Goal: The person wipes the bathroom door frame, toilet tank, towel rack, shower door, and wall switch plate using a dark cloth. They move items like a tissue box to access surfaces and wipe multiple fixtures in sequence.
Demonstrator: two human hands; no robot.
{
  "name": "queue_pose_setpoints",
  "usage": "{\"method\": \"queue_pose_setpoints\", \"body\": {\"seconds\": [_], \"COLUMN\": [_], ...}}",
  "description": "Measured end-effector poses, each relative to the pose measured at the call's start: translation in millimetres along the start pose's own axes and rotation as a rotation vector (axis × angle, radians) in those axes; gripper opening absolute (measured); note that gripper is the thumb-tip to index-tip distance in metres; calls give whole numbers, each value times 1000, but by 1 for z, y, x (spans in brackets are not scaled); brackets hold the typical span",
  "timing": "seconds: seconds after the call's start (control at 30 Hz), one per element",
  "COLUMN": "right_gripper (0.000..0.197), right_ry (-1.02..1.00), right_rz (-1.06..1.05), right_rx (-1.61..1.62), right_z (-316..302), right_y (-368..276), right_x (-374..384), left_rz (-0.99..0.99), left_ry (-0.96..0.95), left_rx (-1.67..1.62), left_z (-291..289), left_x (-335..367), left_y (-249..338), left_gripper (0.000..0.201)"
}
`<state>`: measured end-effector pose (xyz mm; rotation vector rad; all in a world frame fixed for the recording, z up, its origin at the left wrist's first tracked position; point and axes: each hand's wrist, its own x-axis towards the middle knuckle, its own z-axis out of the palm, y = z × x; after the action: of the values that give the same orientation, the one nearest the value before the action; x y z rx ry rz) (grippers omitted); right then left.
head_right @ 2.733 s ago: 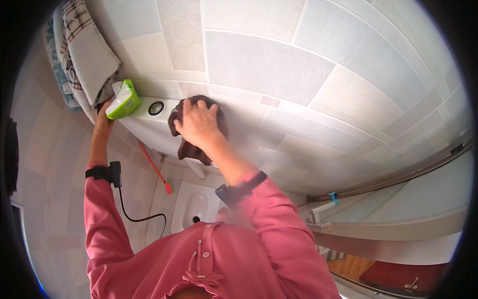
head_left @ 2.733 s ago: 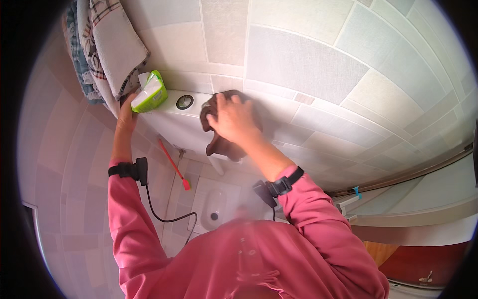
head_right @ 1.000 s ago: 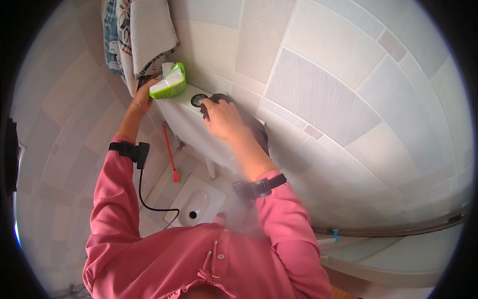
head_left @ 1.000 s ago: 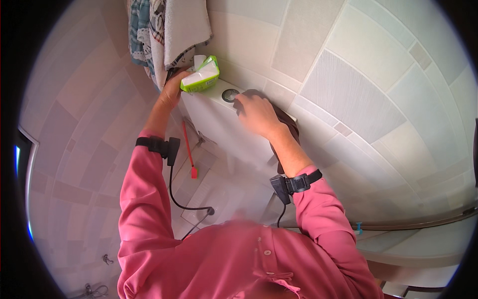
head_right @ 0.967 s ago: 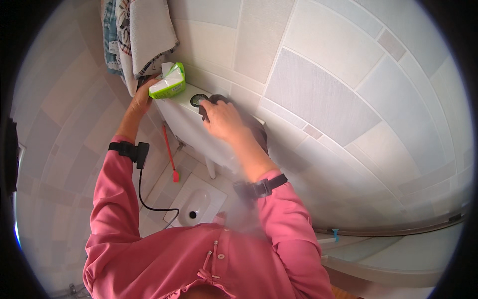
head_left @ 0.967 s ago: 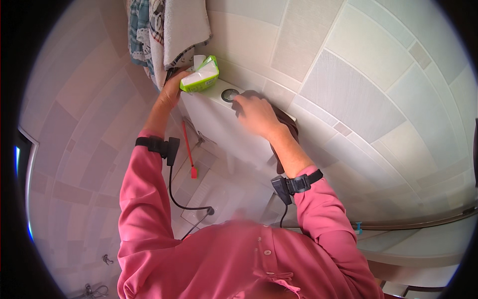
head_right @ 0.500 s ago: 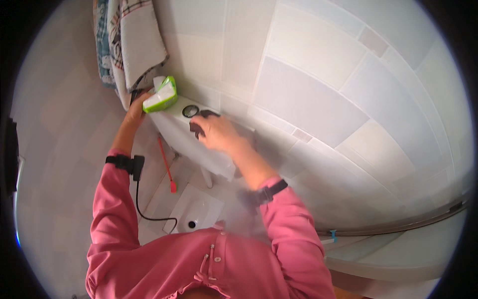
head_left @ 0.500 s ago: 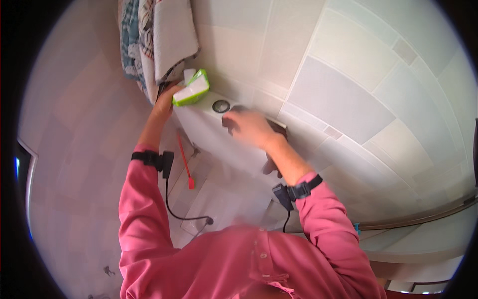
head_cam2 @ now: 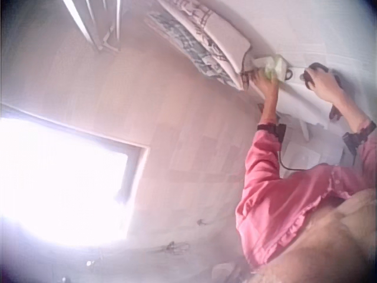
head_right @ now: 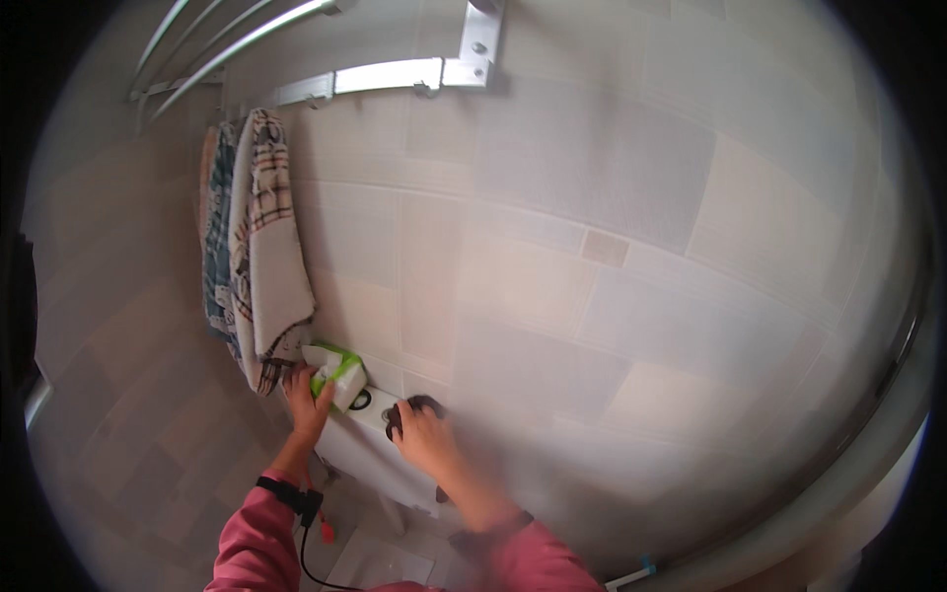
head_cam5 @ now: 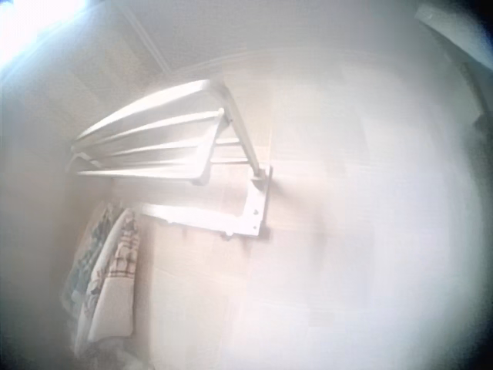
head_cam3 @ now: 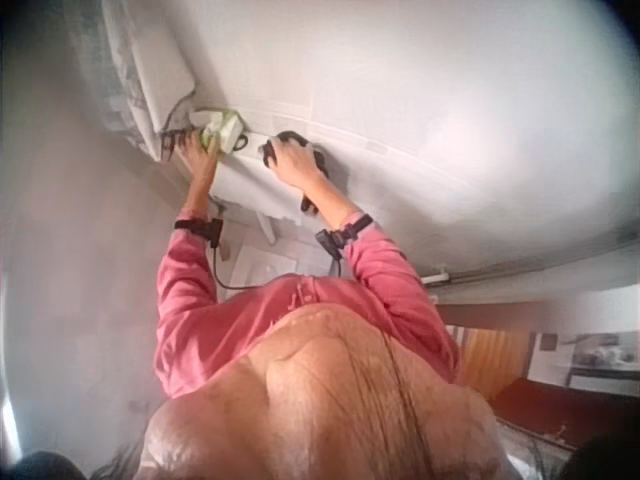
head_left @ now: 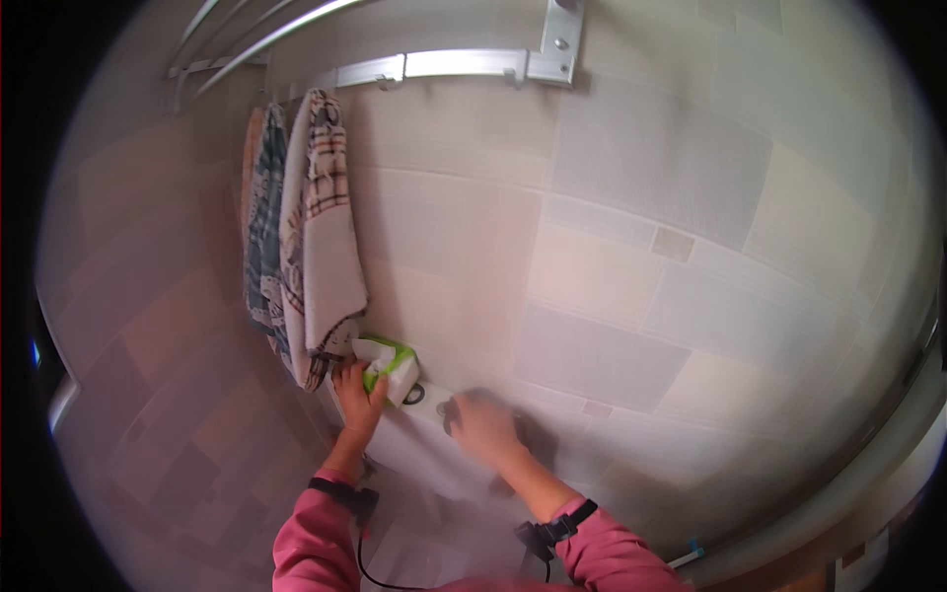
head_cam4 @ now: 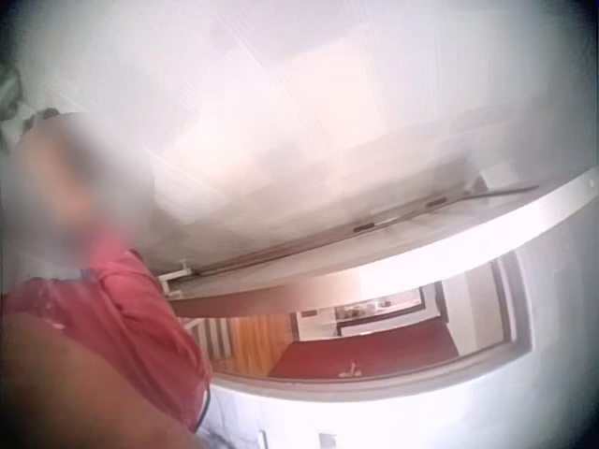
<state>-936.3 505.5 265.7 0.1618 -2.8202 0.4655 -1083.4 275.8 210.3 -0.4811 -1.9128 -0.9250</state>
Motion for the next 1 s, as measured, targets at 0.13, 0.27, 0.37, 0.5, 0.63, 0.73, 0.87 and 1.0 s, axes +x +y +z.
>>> {"method": "queue_pose_setpoints", "body": {"seconds": [0.13,0.27,0.37,0.5,0.63,0.73,0.87,1.0], "right_gripper": [41,43,46,46,49,53,54,51], "right_ry": [9,8,33,27,94,82,75,121], "right_rz": [181,260,231,243,180,199,211,142], "right_rx": [47,57,0,3,-65,-45,-74,-114], "right_z": [-6,-11,-7,-1,0,1,3,9], "right_y": [-3,12,24,27,18,14,17,23], "right_x": [-22,-40,-41,-40,-43,-45,-46,-46], "left_rz": [-61,-94,-127,-64,64,281,589,858], "left_ry": [-44,-154,-191,-111,6,23,233,574], "left_rx": [-1,59,111,146,139,-60,-175,-125], "left_z": [-8,-22,-24,-30,-57,-88,-143,-209], "left_x": [1,3,-1,-6,10,49,158,297], "left_y": [1,11,19,30,64,114,190,265], "left_gripper": [50,62,71,74,67,63,71,68]}}
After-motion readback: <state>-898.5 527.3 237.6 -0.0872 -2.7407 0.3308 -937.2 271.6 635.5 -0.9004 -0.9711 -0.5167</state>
